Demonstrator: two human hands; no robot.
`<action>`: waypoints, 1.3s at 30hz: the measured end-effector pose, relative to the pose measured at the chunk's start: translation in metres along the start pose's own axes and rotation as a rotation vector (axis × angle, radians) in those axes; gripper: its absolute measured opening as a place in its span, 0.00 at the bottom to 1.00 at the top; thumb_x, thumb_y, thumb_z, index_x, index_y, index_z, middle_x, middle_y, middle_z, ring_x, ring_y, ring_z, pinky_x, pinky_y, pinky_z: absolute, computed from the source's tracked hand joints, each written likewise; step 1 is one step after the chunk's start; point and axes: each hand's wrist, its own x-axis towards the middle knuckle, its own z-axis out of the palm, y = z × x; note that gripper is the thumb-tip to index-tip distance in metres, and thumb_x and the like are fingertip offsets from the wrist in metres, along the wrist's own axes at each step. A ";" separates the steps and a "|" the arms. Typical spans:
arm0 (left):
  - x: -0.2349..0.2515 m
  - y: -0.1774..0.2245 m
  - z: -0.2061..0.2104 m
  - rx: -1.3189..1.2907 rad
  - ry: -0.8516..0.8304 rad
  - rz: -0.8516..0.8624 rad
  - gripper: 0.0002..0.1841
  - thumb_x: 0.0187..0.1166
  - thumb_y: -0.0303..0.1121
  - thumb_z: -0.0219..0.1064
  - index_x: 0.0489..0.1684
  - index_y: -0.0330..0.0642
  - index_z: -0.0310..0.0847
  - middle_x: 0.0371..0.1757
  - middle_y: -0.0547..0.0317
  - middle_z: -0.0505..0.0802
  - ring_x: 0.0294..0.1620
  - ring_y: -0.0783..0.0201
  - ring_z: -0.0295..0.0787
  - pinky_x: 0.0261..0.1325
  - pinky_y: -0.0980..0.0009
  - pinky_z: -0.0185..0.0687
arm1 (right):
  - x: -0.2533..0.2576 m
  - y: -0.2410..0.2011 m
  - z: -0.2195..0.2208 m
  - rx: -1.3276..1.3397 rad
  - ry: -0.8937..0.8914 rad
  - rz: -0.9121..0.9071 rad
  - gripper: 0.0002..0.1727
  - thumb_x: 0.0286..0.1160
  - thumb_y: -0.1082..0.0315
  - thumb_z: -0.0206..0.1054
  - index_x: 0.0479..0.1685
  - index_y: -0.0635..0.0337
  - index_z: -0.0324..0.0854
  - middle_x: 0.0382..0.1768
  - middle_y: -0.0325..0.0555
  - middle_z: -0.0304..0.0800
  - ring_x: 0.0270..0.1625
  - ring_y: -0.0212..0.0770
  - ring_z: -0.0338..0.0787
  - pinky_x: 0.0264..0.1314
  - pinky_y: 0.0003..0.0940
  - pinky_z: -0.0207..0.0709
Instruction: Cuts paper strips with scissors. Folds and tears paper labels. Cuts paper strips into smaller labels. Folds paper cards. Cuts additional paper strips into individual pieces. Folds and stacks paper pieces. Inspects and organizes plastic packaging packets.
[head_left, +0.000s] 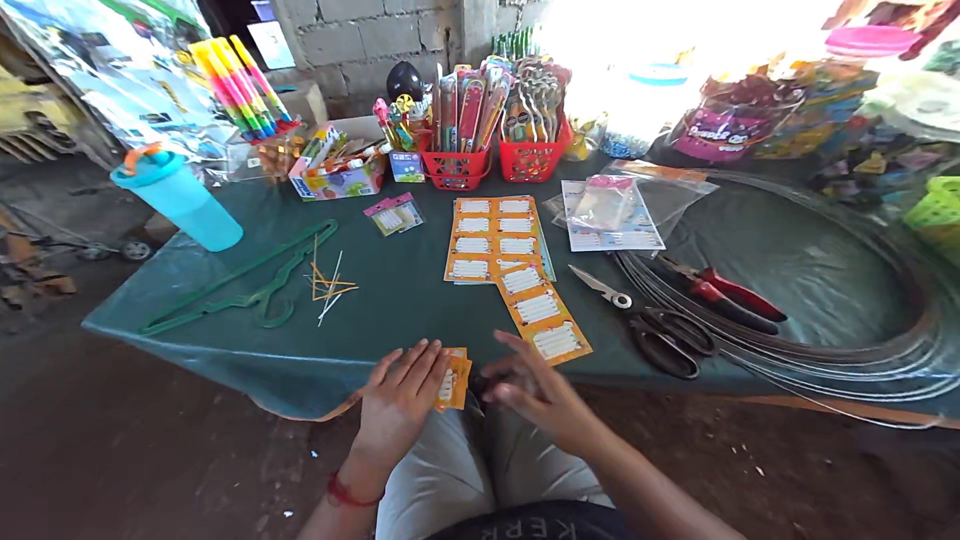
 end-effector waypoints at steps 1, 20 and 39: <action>0.006 0.001 -0.001 0.002 0.016 0.008 0.16 0.83 0.26 0.57 0.58 0.49 0.90 0.62 0.62 0.95 0.67 0.62 0.88 0.71 0.58 0.72 | 0.010 0.000 0.010 0.090 0.000 0.014 0.45 0.80 0.57 0.66 0.89 0.71 0.46 0.56 0.49 0.88 0.47 0.34 0.93 0.47 0.33 0.89; 0.068 -0.022 -0.004 -1.630 -0.194 -1.182 0.16 0.84 0.21 0.59 0.69 0.32 0.71 0.51 0.53 0.92 0.48 0.62 0.95 0.50 0.65 0.94 | 0.114 -0.018 -0.018 -0.195 -0.005 -0.077 0.20 0.78 0.75 0.66 0.69 0.63 0.80 0.51 0.48 0.90 0.45 0.27 0.89 0.52 0.24 0.83; 0.080 -0.028 0.027 -1.570 -0.021 -1.168 0.10 0.82 0.17 0.60 0.56 0.32 0.78 0.44 0.55 0.96 0.45 0.63 0.97 0.51 0.67 0.94 | 0.153 -0.009 -0.036 -0.296 -0.027 -0.090 0.18 0.75 0.73 0.72 0.58 0.69 0.72 0.26 0.39 0.82 0.28 0.25 0.78 0.37 0.23 0.74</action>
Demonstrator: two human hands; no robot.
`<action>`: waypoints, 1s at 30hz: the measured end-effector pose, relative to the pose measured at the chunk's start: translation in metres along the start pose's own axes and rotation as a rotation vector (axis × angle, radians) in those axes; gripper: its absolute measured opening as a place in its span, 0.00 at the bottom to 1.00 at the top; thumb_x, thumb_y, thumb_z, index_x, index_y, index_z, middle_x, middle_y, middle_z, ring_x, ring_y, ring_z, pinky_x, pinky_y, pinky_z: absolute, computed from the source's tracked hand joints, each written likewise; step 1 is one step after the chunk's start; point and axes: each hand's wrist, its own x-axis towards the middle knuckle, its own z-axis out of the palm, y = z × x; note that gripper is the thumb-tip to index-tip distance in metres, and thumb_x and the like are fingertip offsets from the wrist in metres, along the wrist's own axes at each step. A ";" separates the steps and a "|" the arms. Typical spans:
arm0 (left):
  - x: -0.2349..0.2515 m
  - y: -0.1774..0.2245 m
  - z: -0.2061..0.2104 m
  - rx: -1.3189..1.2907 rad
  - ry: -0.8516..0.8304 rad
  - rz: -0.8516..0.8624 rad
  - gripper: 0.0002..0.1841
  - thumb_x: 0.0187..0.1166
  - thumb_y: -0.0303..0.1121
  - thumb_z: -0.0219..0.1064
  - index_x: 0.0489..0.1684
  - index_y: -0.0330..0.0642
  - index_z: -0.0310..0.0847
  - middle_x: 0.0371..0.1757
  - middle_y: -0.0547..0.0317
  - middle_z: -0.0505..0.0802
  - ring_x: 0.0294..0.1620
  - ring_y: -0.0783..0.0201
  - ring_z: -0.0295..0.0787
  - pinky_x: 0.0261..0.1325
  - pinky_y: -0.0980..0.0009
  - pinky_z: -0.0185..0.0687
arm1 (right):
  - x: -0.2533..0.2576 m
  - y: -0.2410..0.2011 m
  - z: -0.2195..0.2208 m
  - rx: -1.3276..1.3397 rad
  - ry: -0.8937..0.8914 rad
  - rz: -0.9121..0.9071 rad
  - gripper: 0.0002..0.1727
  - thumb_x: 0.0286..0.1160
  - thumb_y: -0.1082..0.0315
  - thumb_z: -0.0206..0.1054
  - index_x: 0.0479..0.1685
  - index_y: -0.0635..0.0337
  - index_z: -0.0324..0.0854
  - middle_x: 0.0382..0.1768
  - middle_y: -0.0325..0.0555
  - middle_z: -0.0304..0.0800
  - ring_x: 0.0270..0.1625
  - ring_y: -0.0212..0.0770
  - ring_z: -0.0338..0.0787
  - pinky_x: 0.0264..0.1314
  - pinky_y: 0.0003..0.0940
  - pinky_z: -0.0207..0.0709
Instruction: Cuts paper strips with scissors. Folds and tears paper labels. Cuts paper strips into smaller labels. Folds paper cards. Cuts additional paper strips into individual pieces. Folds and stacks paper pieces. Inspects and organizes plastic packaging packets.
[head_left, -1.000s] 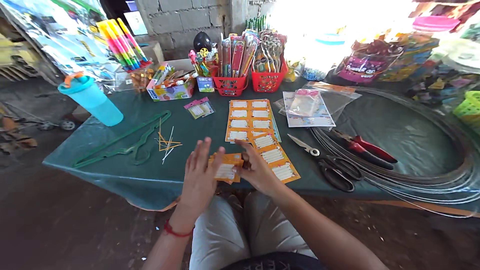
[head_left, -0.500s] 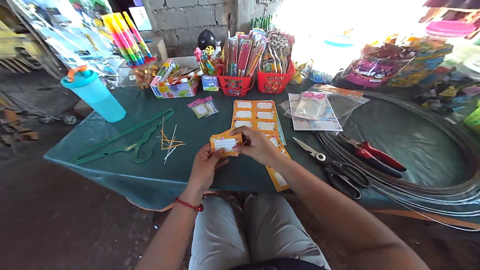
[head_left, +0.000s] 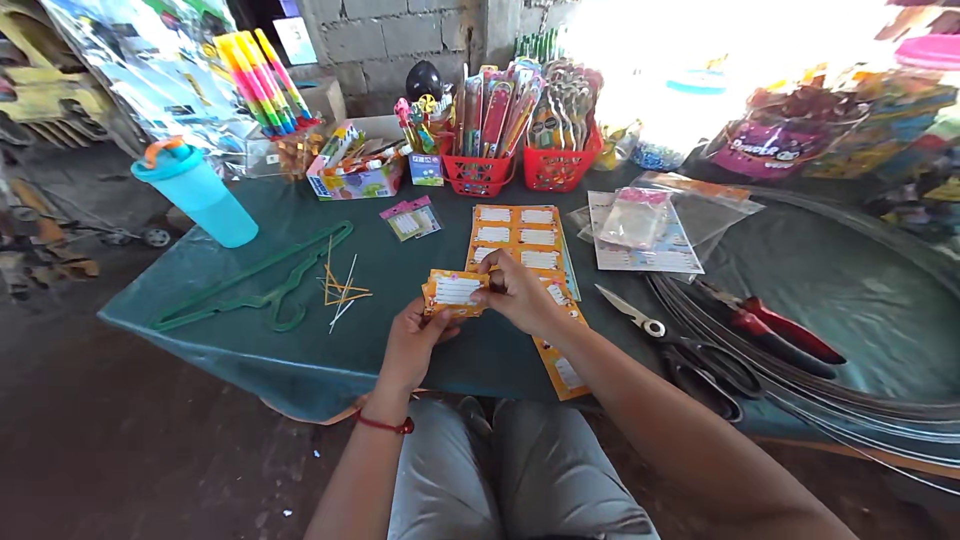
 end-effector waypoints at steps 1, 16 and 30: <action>0.000 0.000 0.000 0.001 0.004 0.004 0.10 0.82 0.17 0.60 0.56 0.32 0.78 0.44 0.55 0.96 0.45 0.62 0.97 0.50 0.67 0.94 | 0.000 0.000 0.000 0.007 0.010 0.008 0.16 0.75 0.72 0.72 0.56 0.68 0.73 0.27 0.40 0.82 0.28 0.25 0.79 0.38 0.23 0.75; -0.003 -0.003 0.001 0.054 0.027 0.048 0.08 0.83 0.18 0.59 0.55 0.31 0.78 0.42 0.56 0.95 0.42 0.64 0.96 0.47 0.69 0.94 | 0.002 0.004 -0.006 0.155 0.116 0.085 0.12 0.71 0.73 0.76 0.50 0.66 0.85 0.34 0.42 0.87 0.35 0.29 0.84 0.43 0.25 0.80; -0.001 -0.006 0.003 -0.009 0.148 0.094 0.09 0.84 0.18 0.58 0.57 0.31 0.77 0.43 0.55 0.95 0.42 0.64 0.97 0.48 0.69 0.94 | 0.002 0.009 -0.012 0.330 0.248 -0.013 0.12 0.90 0.69 0.54 0.55 0.65 0.81 0.37 0.40 0.84 0.36 0.28 0.84 0.43 0.25 0.81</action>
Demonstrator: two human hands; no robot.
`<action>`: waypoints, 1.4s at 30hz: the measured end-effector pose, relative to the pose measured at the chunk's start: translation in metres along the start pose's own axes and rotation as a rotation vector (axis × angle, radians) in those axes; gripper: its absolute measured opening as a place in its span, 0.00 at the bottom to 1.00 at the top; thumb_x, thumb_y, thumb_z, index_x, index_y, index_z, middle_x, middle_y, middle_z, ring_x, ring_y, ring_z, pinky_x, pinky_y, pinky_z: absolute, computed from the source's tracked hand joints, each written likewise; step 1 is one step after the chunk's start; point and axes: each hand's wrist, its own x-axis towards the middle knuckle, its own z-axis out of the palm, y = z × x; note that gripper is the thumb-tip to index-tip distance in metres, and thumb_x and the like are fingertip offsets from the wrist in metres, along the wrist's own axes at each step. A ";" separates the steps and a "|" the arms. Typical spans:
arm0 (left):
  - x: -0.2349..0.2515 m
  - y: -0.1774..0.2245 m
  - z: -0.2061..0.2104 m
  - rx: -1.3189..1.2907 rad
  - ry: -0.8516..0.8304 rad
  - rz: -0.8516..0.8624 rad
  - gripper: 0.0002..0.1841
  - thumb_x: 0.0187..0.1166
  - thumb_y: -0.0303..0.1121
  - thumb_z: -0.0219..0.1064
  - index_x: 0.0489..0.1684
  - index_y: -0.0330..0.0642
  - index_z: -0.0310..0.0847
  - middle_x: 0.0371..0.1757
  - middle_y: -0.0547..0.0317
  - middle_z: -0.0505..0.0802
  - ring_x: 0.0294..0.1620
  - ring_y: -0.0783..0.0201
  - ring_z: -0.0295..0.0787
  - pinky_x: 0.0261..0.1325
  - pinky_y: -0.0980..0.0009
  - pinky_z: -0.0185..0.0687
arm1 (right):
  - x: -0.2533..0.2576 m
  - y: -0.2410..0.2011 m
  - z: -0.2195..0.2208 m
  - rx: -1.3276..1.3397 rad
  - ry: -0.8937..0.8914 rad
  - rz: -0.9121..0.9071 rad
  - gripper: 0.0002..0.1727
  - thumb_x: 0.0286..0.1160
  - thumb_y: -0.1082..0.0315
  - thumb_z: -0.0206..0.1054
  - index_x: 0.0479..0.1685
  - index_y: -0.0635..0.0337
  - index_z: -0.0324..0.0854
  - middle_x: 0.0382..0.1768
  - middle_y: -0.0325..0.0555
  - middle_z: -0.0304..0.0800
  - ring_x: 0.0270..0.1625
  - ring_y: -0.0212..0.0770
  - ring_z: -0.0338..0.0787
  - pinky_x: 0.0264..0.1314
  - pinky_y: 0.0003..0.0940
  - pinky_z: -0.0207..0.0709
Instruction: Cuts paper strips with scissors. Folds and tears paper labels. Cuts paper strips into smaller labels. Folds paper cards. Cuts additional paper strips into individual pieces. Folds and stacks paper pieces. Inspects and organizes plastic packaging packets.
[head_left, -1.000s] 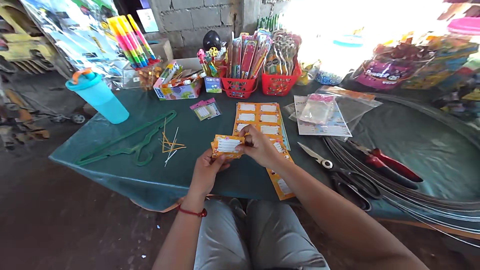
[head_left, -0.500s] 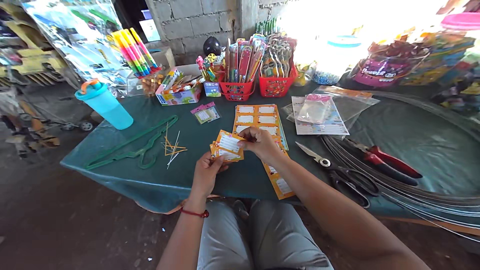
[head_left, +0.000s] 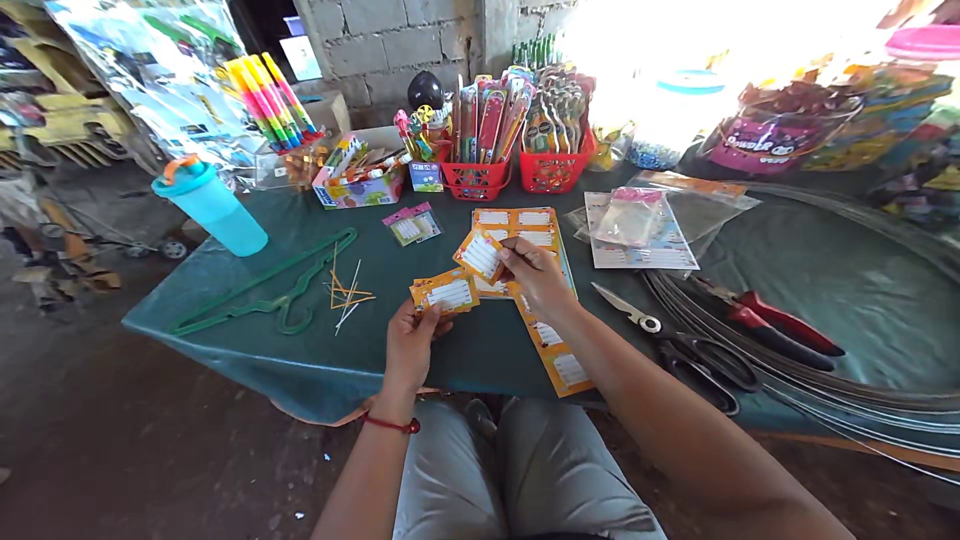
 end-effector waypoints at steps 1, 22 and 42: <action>0.000 -0.001 0.000 -0.005 0.021 0.013 0.09 0.84 0.18 0.58 0.57 0.31 0.76 0.43 0.55 0.95 0.43 0.64 0.96 0.48 0.69 0.94 | -0.001 0.000 -0.001 -0.063 -0.047 -0.067 0.12 0.89 0.69 0.54 0.52 0.67 0.81 0.35 0.40 0.83 0.35 0.27 0.83 0.43 0.24 0.80; -0.002 -0.004 0.002 -0.003 0.084 0.077 0.08 0.89 0.24 0.54 0.50 0.33 0.80 0.39 0.58 0.95 0.39 0.66 0.96 0.46 0.69 0.94 | -0.005 0.016 0.012 -0.678 -0.089 -0.635 0.06 0.72 0.70 0.73 0.36 0.63 0.93 0.45 0.51 0.91 0.50 0.47 0.90 0.54 0.37 0.85; 0.001 -0.001 0.004 -0.084 0.170 0.052 0.06 0.82 0.16 0.61 0.50 0.32 0.78 0.37 0.58 0.94 0.37 0.67 0.95 0.44 0.71 0.94 | -0.006 0.008 0.010 -0.280 -0.312 -0.383 0.05 0.69 0.75 0.67 0.35 0.68 0.87 0.57 0.54 0.83 0.61 0.36 0.83 0.63 0.28 0.80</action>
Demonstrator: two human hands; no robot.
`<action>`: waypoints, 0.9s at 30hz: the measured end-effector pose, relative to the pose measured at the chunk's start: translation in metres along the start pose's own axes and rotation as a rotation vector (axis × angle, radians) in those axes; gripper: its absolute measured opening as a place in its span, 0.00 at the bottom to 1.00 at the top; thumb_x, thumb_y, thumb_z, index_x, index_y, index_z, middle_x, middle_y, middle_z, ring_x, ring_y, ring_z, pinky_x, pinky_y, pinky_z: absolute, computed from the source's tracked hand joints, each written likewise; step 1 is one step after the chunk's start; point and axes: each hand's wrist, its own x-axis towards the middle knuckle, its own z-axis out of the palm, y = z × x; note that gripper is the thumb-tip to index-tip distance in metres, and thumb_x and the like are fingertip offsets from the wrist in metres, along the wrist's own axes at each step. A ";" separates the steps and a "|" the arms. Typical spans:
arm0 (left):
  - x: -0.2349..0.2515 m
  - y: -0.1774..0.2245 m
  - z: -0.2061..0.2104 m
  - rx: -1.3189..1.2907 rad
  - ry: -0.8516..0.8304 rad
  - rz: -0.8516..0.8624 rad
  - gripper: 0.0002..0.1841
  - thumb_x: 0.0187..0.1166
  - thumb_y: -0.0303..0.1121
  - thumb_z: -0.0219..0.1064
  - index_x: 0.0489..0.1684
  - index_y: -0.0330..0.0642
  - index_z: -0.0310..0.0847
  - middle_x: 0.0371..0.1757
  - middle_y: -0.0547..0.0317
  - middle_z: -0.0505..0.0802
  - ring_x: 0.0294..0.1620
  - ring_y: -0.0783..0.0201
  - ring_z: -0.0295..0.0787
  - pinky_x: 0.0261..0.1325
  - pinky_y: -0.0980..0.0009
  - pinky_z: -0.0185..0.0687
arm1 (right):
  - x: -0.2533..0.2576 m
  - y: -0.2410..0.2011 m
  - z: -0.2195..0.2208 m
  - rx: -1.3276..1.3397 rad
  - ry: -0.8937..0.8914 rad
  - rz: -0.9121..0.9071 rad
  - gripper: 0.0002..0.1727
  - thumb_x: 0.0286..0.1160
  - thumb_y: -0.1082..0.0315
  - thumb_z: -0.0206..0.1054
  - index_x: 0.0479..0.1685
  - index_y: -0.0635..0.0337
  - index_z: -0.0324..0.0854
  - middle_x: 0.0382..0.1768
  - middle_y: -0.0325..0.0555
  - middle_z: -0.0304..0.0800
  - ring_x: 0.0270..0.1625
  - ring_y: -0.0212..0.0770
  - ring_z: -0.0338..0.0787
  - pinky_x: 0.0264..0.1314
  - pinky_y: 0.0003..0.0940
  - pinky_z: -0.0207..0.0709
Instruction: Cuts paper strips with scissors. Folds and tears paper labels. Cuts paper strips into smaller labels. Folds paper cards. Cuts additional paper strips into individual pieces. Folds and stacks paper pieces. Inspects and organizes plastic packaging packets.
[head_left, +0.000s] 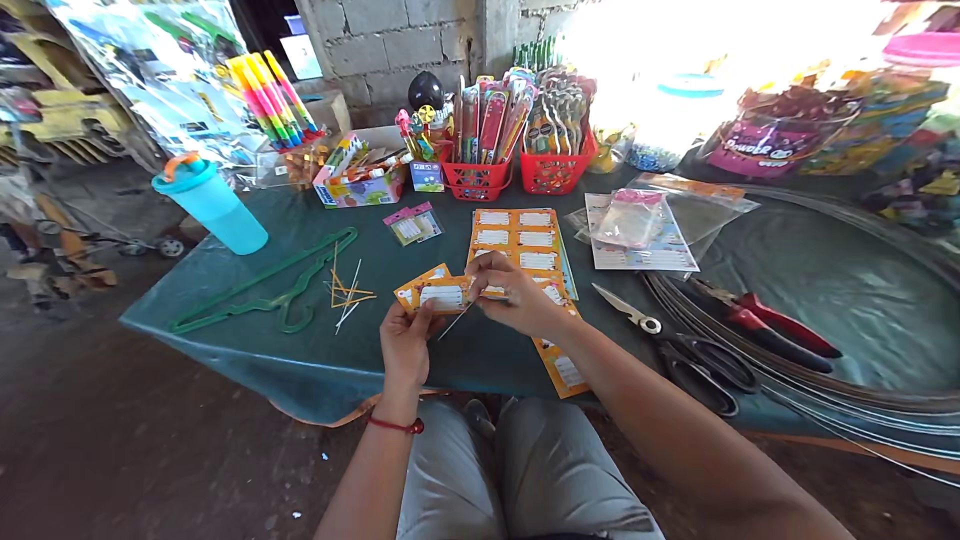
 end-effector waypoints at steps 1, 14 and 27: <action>0.000 0.000 0.000 0.003 -0.006 0.005 0.07 0.81 0.16 0.62 0.50 0.32 0.78 0.37 0.58 0.94 0.37 0.67 0.95 0.44 0.71 0.94 | 0.000 0.002 0.002 -0.031 -0.001 -0.021 0.06 0.70 0.73 0.68 0.35 0.67 0.88 0.62 0.57 0.83 0.66 0.39 0.83 0.66 0.31 0.79; -0.001 -0.005 -0.004 0.017 -0.036 0.072 0.09 0.75 0.14 0.64 0.48 0.34 0.80 0.37 0.60 0.94 0.38 0.69 0.94 0.46 0.70 0.92 | 0.000 -0.002 -0.001 -0.093 -0.112 0.159 0.08 0.75 0.73 0.69 0.43 0.70 0.89 0.46 0.56 0.89 0.46 0.37 0.88 0.51 0.26 0.82; -0.002 -0.003 -0.003 -0.087 0.021 0.013 0.07 0.84 0.16 0.56 0.50 0.33 0.77 0.38 0.58 0.94 0.36 0.67 0.95 0.45 0.71 0.94 | 0.002 -0.003 -0.018 0.098 0.283 0.058 0.18 0.76 0.75 0.64 0.63 0.68 0.75 0.41 0.40 0.84 0.40 0.24 0.84 0.45 0.21 0.81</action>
